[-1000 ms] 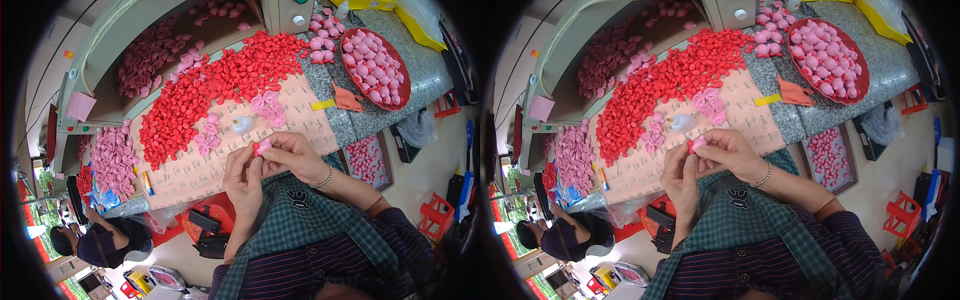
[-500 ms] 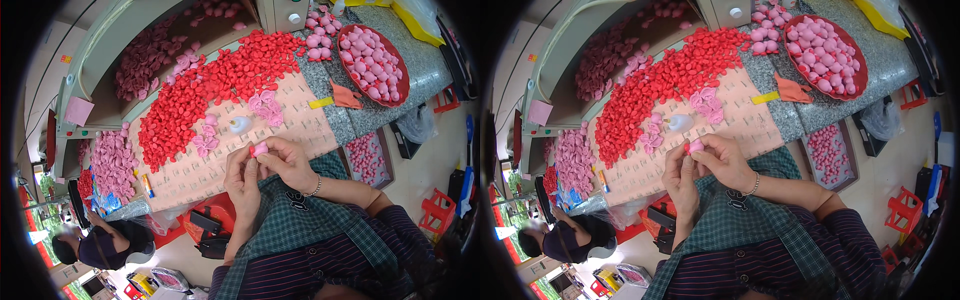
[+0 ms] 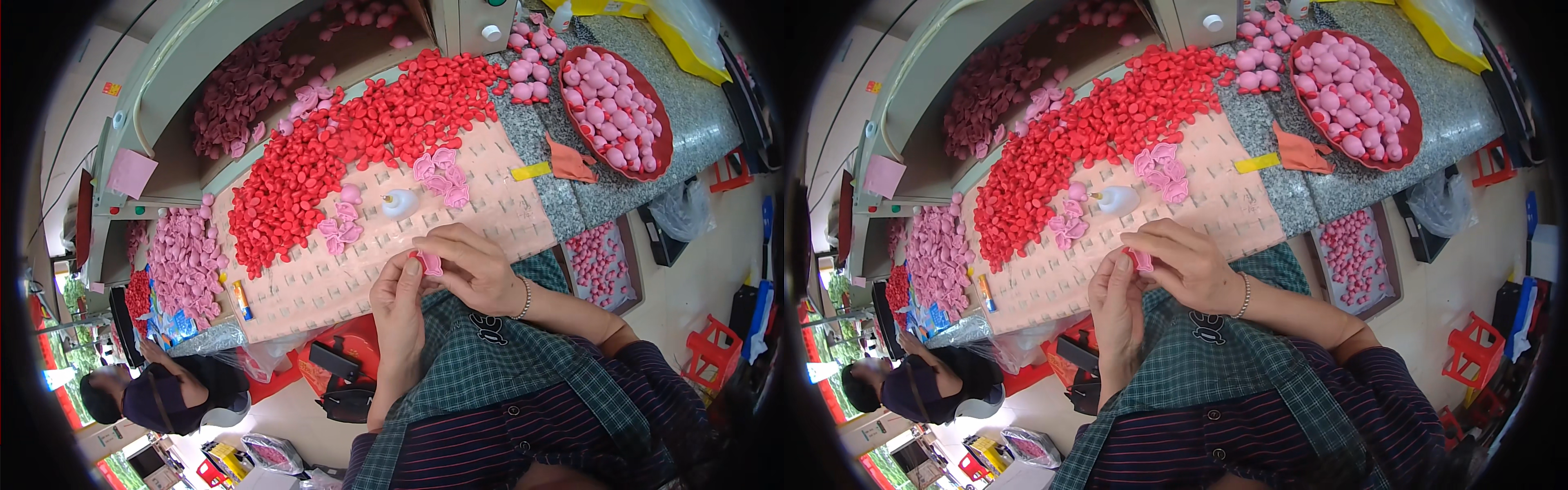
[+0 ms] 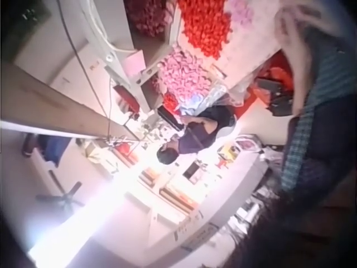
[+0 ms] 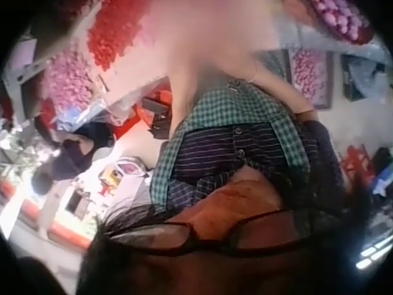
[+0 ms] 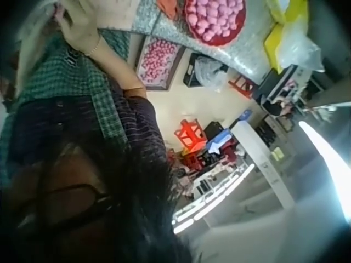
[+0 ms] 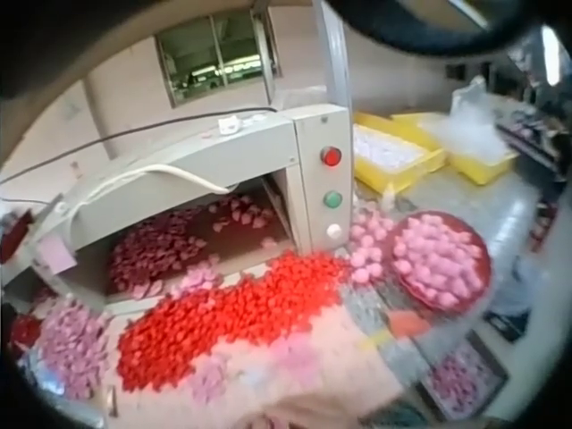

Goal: Assembling small pink plastic toy components at a factory workbench.

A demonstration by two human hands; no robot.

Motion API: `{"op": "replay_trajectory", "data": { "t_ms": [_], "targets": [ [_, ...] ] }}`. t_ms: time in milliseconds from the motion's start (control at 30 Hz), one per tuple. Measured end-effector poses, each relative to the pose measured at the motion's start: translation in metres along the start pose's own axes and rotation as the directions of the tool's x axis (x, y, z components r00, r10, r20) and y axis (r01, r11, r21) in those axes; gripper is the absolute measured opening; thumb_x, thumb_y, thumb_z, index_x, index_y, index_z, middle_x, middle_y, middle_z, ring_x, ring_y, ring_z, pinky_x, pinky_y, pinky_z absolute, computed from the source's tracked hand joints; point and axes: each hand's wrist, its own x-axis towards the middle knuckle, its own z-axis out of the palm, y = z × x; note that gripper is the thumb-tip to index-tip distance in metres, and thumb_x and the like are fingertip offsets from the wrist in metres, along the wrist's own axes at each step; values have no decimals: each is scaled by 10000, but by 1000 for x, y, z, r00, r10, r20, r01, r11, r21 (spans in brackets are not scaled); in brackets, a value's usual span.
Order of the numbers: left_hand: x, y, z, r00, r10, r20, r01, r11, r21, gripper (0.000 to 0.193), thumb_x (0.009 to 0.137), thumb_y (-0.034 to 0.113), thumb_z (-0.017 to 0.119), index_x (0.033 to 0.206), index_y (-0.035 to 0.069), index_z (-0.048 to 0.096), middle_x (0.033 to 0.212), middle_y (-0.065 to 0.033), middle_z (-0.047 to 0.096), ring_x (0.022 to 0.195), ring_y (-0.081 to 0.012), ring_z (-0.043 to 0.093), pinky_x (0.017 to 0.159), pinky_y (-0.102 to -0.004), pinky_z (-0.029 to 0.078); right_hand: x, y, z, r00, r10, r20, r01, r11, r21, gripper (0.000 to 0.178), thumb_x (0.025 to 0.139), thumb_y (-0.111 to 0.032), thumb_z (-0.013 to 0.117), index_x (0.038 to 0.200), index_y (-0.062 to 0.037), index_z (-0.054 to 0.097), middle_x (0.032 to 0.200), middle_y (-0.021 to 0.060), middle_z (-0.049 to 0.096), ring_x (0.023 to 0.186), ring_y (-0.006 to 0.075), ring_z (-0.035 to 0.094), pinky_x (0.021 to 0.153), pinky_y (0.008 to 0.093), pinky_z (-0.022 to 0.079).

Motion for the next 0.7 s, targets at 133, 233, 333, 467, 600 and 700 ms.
{"op": "replay_trajectory", "data": {
  "t_ms": [133,233,333,467,600,700],
  "targets": [
    [2,-4,-7,1000,24,-20,-23,999,40,287,1016,199,561,1184,-32,593,1072,-90,662,950,-152,626,864,-313,504,0,5,-3,995,92,46,-98,983,155,450,746,31,739,1185,6,642,1143,151,630,1029,282,640,871,336,529],
    [3,-6,-2,999,34,-18,-33,999,4,289,1022,186,545,1191,-45,581,1070,-99,660,956,-151,627,868,-301,506,1,7,-6,993,82,87,-97,978,185,435,776,23,743,1199,21,640,1161,157,623,1071,271,618,892,345,517],
    [5,-7,-1,1000,19,-15,-20,999,-40,283,1026,173,531,1191,-53,575,1058,-103,655,952,-150,624,862,-287,502,1,10,-8,986,101,133,-129,966,225,460,777,-7,763,1218,24,634,1189,157,618,1107,270,606,924,348,503],
    [4,-7,-7,1000,5,23,-4,997,-73,286,1016,213,556,1169,-26,588,1024,-76,649,928,-153,609,834,-285,489,2,15,-5,991,58,120,-91,952,292,497,769,-8,760,1246,12,623,1226,137,615,1120,249,598,918,341,513],
    [5,-6,-6,1000,14,11,-13,994,-110,281,1014,221,559,1154,-21,590,999,-71,646,895,-153,606,814,-287,489,2,15,-6,979,118,167,-176,901,397,525,785,-43,765,1283,7,604,1250,132,617,1153,250,580,972,365,477],
    [4,-5,-2,1000,1,24,2,989,-147,267,1025,204,539,1148,-27,590,994,-91,645,896,-153,609,817,-280,488,4,14,-6,980,92,174,-154,907,393,502,802,-58,752,1280,-1,608,1256,135,622,1167,259,581,978,378,463]
  ]
}}
